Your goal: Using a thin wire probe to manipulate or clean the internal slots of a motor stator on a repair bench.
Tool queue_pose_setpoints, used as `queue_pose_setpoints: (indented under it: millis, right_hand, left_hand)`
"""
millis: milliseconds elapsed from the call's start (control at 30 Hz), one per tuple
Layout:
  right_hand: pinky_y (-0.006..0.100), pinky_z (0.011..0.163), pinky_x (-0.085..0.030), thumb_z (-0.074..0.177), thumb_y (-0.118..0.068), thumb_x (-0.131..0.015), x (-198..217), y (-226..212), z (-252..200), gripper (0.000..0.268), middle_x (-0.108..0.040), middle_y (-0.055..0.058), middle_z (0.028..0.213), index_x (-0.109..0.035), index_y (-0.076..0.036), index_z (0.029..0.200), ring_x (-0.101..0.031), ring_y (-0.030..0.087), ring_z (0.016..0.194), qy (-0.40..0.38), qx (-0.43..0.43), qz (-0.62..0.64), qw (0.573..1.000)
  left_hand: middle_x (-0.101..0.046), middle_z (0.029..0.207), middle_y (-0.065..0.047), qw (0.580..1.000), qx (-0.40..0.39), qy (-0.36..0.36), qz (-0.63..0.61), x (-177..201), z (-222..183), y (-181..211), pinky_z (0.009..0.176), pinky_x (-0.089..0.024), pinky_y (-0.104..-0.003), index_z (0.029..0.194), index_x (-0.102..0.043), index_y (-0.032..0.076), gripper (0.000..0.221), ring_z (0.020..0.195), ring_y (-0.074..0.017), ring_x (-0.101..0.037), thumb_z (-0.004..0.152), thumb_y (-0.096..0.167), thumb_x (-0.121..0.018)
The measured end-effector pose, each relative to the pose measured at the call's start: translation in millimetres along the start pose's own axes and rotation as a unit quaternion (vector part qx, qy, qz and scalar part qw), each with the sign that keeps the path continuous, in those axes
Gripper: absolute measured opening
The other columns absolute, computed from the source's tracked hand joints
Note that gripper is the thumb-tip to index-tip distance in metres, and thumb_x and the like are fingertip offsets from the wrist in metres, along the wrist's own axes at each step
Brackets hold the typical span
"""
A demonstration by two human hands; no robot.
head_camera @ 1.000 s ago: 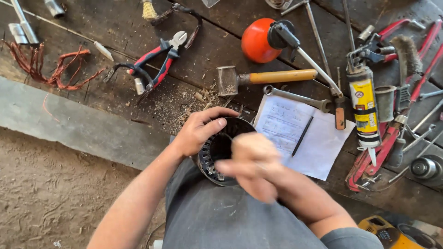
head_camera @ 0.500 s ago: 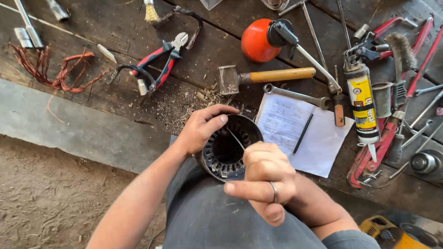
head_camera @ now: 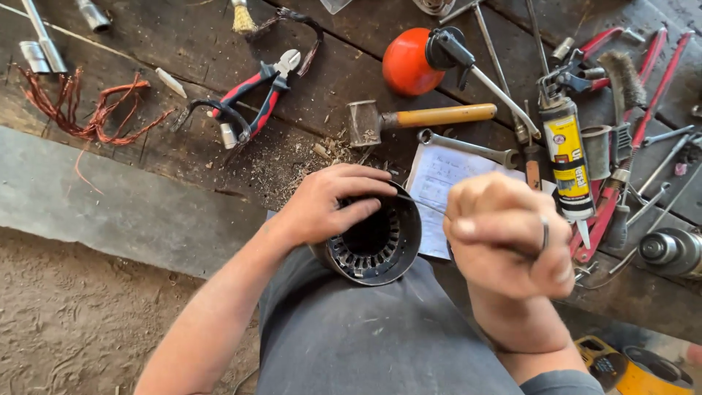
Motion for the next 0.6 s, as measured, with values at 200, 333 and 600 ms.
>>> queue_pose_setpoints:
  millis: [200, 333, 600]
  right_hand:
    - [0.028, 0.044, -0.031, 0.107, -0.042, -0.038, -5, 7, 0, 0.056, -0.033, 0.002, 0.066, -0.072, 0.002, 0.103, -0.035, 0.013, 0.048, 0.040, -0.041, 0.056, 0.997]
    - [0.027, 0.050, -0.030, 0.109, -0.042, -0.039, -8, 18, 1, 0.057, -0.030, 0.002, 0.070, -0.070, 0.005, 0.109, -0.035, 0.012, 0.052, 0.026, -0.057, 0.073, 0.995]
    - [0.026, 0.045, -0.028, 0.104, -0.048, -0.042, -13, 31, 0, 0.061, -0.024, 0.001, 0.059, -0.072, 0.004, 0.098, -0.029, 0.011, 0.044, 0.056, -0.067, -0.002, 0.996]
  left_hand:
    - [-0.079, 0.110, -0.002, 0.999, -0.007, 0.023, -0.037, -7, 3, -16, 0.104, -0.051, -0.036, 0.106, -0.078, 0.021, 0.013, 0.119, -0.0223, -0.069, 0.095, 0.019, -0.071]
    - [-0.079, 0.110, -0.005, 0.999, 0.019, 0.029, -0.035, -8, 1, -21, 0.104, -0.050, -0.034, 0.104, -0.079, 0.024, 0.014, 0.120, -0.0211, -0.069, 0.093, 0.019, -0.073]
    - [-0.077, 0.110, -0.005, 0.999, 0.032, 0.004, 0.002, -1, 2, -24, 0.097, -0.051, -0.034, 0.103, -0.078, 0.024, 0.013, 0.112, -0.0198, -0.070, 0.092, 0.021, -0.071]
Point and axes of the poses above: each hand's wrist, its own z-axis towards the middle knuckle, its own x-axis out of the back of the hand, y = z × x, the point moved 2 cm from there along z, towards the middle knuckle
